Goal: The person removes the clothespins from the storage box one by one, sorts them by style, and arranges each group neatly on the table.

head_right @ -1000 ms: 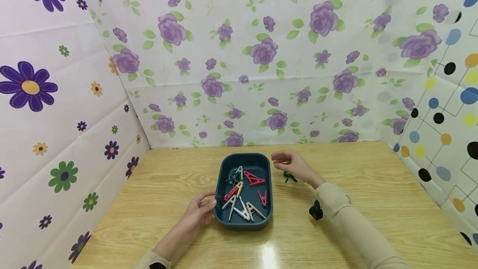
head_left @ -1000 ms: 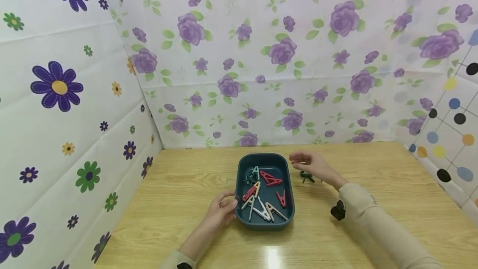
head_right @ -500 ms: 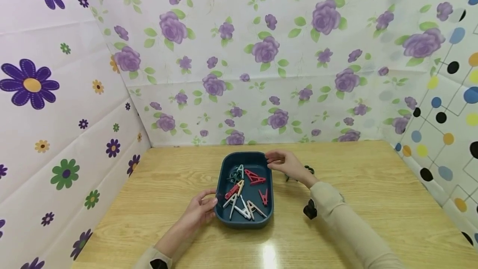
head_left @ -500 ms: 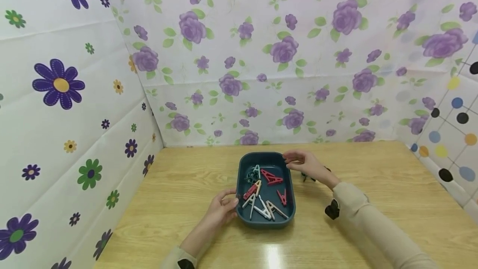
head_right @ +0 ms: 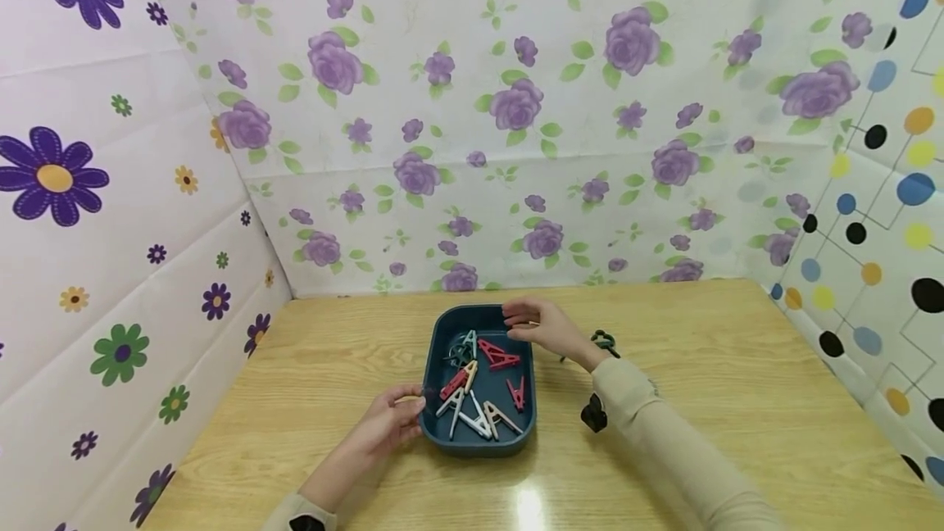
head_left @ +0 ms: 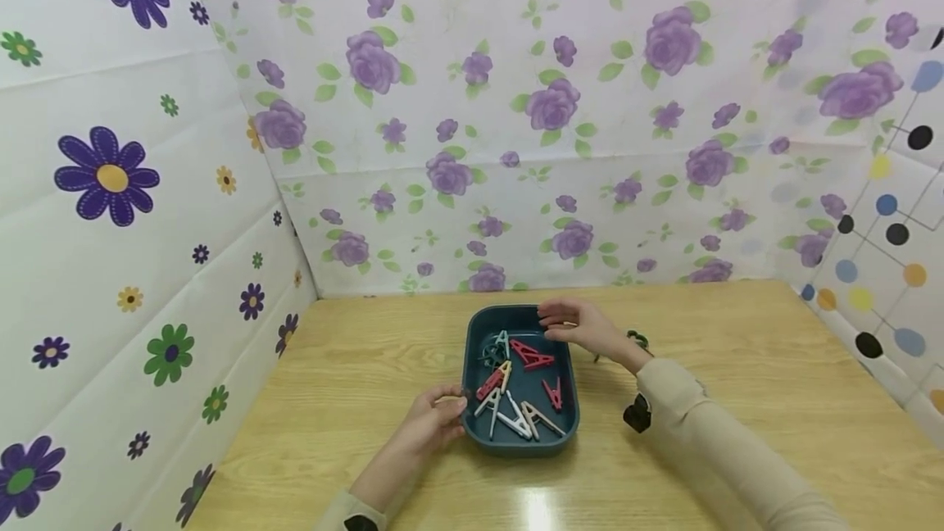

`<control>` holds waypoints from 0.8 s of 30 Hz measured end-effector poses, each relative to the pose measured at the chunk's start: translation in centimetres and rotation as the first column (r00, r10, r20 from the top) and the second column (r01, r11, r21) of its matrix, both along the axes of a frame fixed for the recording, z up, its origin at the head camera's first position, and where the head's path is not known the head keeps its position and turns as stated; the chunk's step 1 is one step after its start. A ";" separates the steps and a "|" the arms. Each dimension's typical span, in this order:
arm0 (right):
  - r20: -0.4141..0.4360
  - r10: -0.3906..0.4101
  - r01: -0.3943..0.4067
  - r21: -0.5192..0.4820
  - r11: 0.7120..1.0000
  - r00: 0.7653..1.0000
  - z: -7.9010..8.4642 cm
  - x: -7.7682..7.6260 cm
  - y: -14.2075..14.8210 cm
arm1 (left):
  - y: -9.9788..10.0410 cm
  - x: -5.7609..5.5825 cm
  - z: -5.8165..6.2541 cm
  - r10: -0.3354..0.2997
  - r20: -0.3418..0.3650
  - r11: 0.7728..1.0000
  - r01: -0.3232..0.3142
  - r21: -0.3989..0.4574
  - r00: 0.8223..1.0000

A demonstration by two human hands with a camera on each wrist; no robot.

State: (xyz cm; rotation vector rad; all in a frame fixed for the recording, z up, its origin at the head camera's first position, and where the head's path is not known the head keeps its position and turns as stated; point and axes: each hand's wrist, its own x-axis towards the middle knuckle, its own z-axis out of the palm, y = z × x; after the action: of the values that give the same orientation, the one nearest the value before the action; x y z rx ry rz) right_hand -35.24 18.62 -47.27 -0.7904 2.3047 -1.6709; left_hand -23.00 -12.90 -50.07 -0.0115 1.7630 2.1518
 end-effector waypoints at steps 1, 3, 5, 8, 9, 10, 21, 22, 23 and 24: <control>0.001 0.000 0.000 0.000 1.000 1.000 0.0 0.0 -0.2 | 0.0 0.0 0.0 0.001 0.002 1.000 -0.001 0.004 1.000; -0.002 0.005 -0.005 0.009 1.000 1.000 0.0 -0.1 -0.5 | -0.1 0.0 -0.1 -0.001 0.007 1.000 0.001 0.003 1.000; -0.002 0.010 -0.010 0.018 1.000 1.000 0.1 -0.1 -0.8 | -0.1 0.0 -0.1 -0.003 0.013 1.000 0.003 0.000 1.000; -0.010 0.021 -0.020 0.034 0.999 1.000 0.5 0.0 -1.3 | -0.1 -0.1 0.0 -0.002 0.019 1.000 0.002 -0.002 1.000; -0.013 0.026 -0.025 0.037 0.999 1.000 0.7 0.0 -1.6 | -0.1 -0.1 0.1 0.000 0.019 1.000 0.000 -0.001 1.000; -0.016 0.032 -0.031 0.037 0.999 0.999 0.8 0.0 -1.8 | -0.1 -0.1 0.1 0.001 0.021 1.000 -0.001 -0.001 1.000; -0.061 0.103 -0.096 0.106 0.990 0.993 0.5 -0.2 -4.5 | -0.3 -0.1 0.0 -0.001 0.020 1.000 0.001 -0.008 1.000; -0.062 0.109 -0.101 0.118 0.988 0.992 0.4 -0.2 -4.7 | -0.3 -0.1 0.0 0.000 0.022 1.000 0.000 -0.007 1.000; -0.063 0.112 -0.103 0.129 0.986 0.992 0.3 -0.2 -5.0 | -0.3 -0.1 0.0 0.000 0.023 1.000 0.000 -0.009 1.000; -0.062 0.112 -0.103 0.141 0.985 0.992 0.3 -0.2 -5.2 | -0.3 -0.1 -0.1 -0.001 0.023 1.000 0.002 -0.011 1.000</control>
State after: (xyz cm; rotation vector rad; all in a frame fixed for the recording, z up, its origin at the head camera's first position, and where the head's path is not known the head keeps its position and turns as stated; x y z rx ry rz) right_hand -35.43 13.39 -46.99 -0.9386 2.3470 -1.4442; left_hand -23.12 -13.18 -50.12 -0.0377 1.7609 2.1326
